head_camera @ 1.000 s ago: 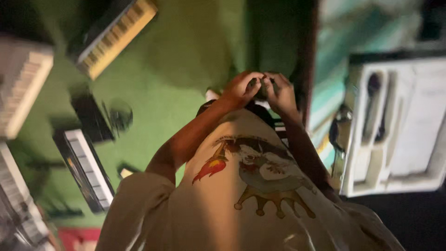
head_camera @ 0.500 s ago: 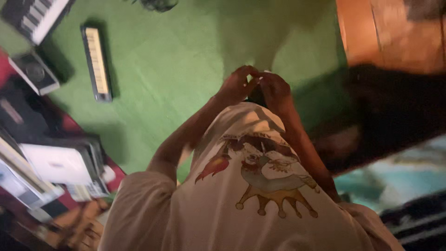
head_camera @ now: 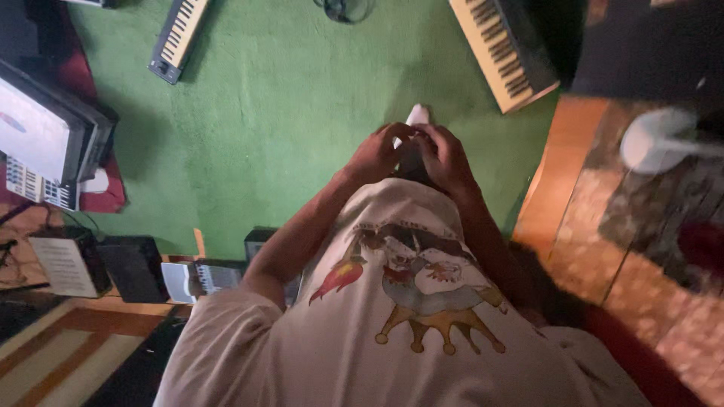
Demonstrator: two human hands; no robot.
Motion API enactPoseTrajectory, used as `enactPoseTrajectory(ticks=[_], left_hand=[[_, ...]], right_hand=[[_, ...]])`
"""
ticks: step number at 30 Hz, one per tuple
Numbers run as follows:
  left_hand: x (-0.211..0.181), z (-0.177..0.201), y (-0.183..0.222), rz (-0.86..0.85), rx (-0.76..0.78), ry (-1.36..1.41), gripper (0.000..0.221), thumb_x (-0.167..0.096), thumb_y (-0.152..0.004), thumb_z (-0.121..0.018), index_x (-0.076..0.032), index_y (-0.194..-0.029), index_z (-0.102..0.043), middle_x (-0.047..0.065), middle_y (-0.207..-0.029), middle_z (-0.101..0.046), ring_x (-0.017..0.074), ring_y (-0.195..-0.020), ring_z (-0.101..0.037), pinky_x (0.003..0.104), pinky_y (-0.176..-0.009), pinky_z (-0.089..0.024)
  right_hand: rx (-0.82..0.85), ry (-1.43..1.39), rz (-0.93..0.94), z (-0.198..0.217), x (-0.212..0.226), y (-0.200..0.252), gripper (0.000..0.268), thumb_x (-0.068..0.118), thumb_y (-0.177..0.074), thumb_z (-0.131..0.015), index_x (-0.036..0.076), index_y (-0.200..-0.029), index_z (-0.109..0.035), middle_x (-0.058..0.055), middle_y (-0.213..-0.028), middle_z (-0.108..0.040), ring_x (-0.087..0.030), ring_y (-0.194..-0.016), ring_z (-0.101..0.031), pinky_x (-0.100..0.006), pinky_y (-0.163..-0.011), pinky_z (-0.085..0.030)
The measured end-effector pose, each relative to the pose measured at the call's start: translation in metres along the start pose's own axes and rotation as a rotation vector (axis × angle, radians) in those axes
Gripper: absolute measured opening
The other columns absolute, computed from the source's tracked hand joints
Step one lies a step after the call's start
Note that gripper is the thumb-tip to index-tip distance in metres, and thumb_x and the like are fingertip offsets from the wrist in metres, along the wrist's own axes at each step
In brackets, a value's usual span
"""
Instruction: The person opens a hard case, removes foam padding, places microphones and electronic components into the case, and attaches antennas to a wireless receiver.
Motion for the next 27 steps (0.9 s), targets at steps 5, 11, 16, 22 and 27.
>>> enactPoseTrajectory(ticks=[5,11,16,22,27], left_hand=[[-0.023,0.017,-0.042,0.024,-0.146,0.078,0.031,-0.019,-0.099,-0.063,-0.006,-0.127,-0.062,0.013,-0.115,-0.07,0.024,-0.077,-0.073,0.036,-0.07,-0.059],[-0.021,0.032,-0.066,0.011,-0.296,0.041,0.03,-0.016,-0.099,-0.066,-0.005,-0.126,-0.063,0.012,-0.114,-0.071,0.0244,-0.085,-0.072,0.035,-0.076,-0.058],[-0.005,0.044,-0.07,0.121,-0.335,0.099,0.03,-0.013,-0.095,-0.069,-0.006,-0.123,-0.065,0.012,-0.111,-0.069,0.0232,-0.082,-0.069,0.034,-0.075,-0.058],[0.041,0.076,-0.106,0.284,-0.374,0.391,0.027,-0.012,-0.096,-0.067,-0.005,-0.122,-0.063,0.008,-0.11,-0.069,0.0178,-0.074,-0.07,0.032,-0.068,-0.058],[0.07,0.142,-0.173,0.074,-0.374,0.365,0.026,-0.014,-0.101,-0.066,-0.004,-0.125,-0.064,0.01,-0.112,-0.072,0.0189,-0.083,-0.069,0.032,-0.07,-0.057]], right_hand=[[0.084,0.095,0.062,0.048,-0.006,-0.058,0.026,0.017,-0.107,-0.059,0.002,-0.127,-0.068,-0.018,-0.119,-0.071,-0.029,-0.107,-0.071,-0.038,-0.089,-0.055],[0.209,0.078,0.106,0.058,-0.013,-0.115,0.027,0.015,-0.104,-0.059,0.002,-0.126,-0.068,-0.017,-0.117,-0.072,-0.026,-0.108,-0.071,-0.037,-0.09,-0.055],[0.329,0.025,0.062,0.031,-0.016,-0.155,0.026,0.018,-0.105,-0.058,0.003,-0.125,-0.068,-0.014,-0.114,-0.074,-0.024,-0.104,-0.073,-0.036,-0.089,-0.056],[0.487,-0.011,0.124,-0.015,-0.011,-0.223,0.024,0.02,-0.109,-0.058,0.003,-0.122,-0.069,-0.016,-0.113,-0.074,-0.025,-0.108,-0.071,-0.038,-0.093,-0.054],[0.366,0.016,0.05,-0.032,-0.012,-0.3,0.027,0.018,-0.105,-0.06,0.0,-0.124,-0.068,-0.014,-0.108,-0.074,-0.021,-0.098,-0.07,-0.033,-0.083,-0.055]])
Point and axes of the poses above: each hand's wrist, its own y-axis away from the middle knuckle, its own z-axis out of the back of the hand, x = y × z, the point moved 5 cm from there along -y, towards the middle knuckle
